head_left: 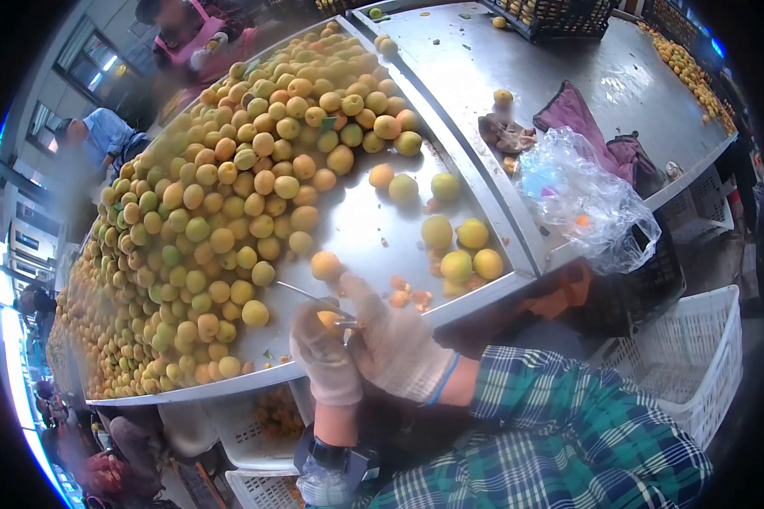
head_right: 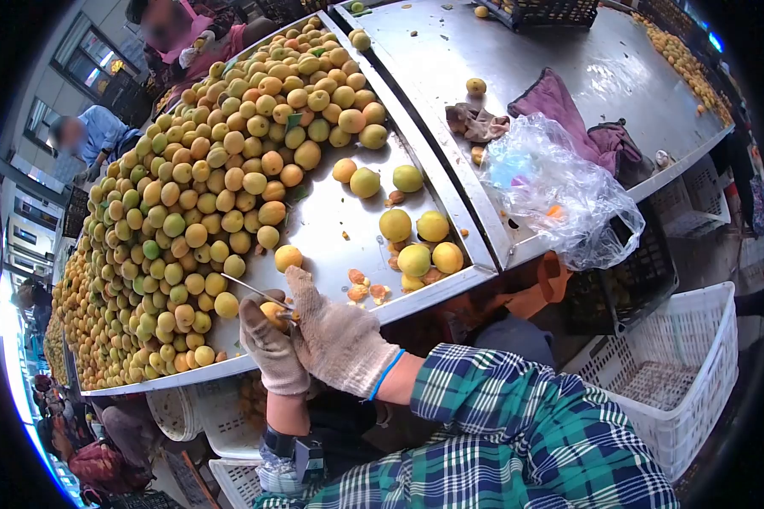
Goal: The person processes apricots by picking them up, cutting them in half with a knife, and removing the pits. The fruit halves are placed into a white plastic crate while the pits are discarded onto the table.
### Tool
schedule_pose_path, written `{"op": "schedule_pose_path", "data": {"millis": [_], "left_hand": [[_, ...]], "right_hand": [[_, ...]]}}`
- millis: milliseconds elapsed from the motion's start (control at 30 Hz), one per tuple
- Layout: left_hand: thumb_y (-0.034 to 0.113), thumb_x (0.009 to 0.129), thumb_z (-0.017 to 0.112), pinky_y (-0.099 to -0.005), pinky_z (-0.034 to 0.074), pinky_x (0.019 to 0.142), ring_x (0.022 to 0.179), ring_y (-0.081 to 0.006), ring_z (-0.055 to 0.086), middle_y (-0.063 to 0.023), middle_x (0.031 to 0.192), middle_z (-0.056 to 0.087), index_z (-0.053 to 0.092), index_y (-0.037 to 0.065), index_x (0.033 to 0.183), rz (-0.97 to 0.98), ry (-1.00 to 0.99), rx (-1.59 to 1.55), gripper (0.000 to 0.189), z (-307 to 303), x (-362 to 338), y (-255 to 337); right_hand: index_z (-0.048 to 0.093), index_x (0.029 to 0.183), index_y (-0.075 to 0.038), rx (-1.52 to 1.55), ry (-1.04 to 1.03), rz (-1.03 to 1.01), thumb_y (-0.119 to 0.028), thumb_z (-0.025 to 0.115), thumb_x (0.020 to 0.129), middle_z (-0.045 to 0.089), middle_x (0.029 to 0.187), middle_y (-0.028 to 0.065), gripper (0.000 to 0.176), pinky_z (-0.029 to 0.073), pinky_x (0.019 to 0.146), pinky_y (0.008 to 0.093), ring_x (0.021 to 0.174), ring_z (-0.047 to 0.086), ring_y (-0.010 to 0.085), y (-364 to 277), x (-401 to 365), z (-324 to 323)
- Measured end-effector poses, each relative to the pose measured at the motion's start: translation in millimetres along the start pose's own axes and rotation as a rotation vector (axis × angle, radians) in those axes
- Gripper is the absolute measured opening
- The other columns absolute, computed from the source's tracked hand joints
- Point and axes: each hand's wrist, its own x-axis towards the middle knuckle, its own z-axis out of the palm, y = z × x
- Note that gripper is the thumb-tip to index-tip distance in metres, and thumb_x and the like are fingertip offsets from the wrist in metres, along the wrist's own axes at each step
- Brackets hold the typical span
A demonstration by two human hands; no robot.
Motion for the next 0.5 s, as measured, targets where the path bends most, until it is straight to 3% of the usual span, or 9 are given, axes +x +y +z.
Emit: {"op": "schedule_pose_path", "data": {"millis": [33,100,233,300,333,400,500], "left_hand": [[0.024,0.1,0.039,-0.0351,0.048,0.069,0.077,-0.0265,0.059,-0.014,0.09,0.06,0.053,0.002,0.1,0.001,-0.002,-0.001,0.026,0.6,0.0,-0.6],[0.027,0.101,0.04,-0.0339,0.047,0.068,0.076,-0.0242,0.059,-0.0132,0.088,0.06,0.053,0.002,0.098,0.014,0.038,-0.023,0.029,0.3,-0.7,-2.6],[0.035,0.102,0.037,-0.0324,0.047,0.065,0.073,-0.0206,0.058,-0.0103,0.083,0.059,0.054,0.002,0.096,-0.032,0.03,-0.11,0.038,-0.4,0.5,0.3],[0.044,0.102,0.032,-0.0298,0.045,0.062,0.07,-0.0162,0.056,-0.0064,0.077,0.058,0.056,0.002,0.092,-0.225,0.012,-0.26,0.05,-1.1,-0.6,2.9],[0.044,0.102,0.032,-0.0298,0.045,0.062,0.07,-0.0162,0.056,-0.0064,0.077,0.058,0.056,0.002,0.092,-0.225,0.018,-0.259,0.05,-2.2,0.1,3.5],[0.059,0.098,0.035,-0.0246,0.045,0.063,0.067,-0.011,0.054,-0.0032,0.074,0.059,0.059,0.003,0.083,-0.38,0.034,-0.33,0.062,-5.7,1.2,3.9],[0.058,0.097,0.037,-0.0242,0.047,0.063,0.066,-0.0111,0.055,-0.0034,0.075,0.06,0.059,0.005,0.083,-0.478,-0.004,-0.577,0.059,-13.2,4.1,1.2]], "right_hand": [[0.03,0.138,-0.005,0.0,0.002,0.002,-0.008,0.057,0.08,0.062,0.112,0.0141,0.064,0.041,0.094,0.0509,0.087,0.065,0.0353,0.6,0.1,0.7],[0.03,0.138,-0.005,0.043,-0.017,0.026,-0.008,0.056,0.081,0.064,0.104,0.0158,0.062,0.048,0.081,0.0464,0.086,0.065,0.0352,1.1,-0.1,2.3],[0.034,0.135,-0.004,0.006,-0.13,0.118,-0.011,0.054,0.084,0.064,0.094,0.0177,0.056,0.05,0.07,0.043,0.086,0.064,0.0366,-6.5,1.2,-4.3],[0.037,0.132,-0.003,0.129,-0.15,0.174,-0.014,0.053,0.085,0.064,0.088,0.0201,0.05,0.05,0.068,0.0428,0.084,0.063,0.0382,-1.4,1.1,7.9],[0.037,0.132,-0.003,0.129,-0.154,0.169,-0.014,0.053,0.085,0.064,0.088,0.0201,0.05,0.05,0.068,0.0428,0.084,0.063,0.0382,4.7,0.9,15.1],[0.037,0.126,-0.003,0.366,-0.155,0.095,-0.018,0.052,0.087,0.063,0.079,0.0208,0.044,0.049,0.056,0.0501,0.07,0.063,0.0412,13.7,1.5,23.3],[0.042,0.122,-0.002,0.611,-0.248,0.14,-0.016,0.051,0.085,0.062,0.074,0.0167,0.041,0.049,0.057,0.0478,0.063,0.063,0.0357,6.1,5.5,13.4]]}}
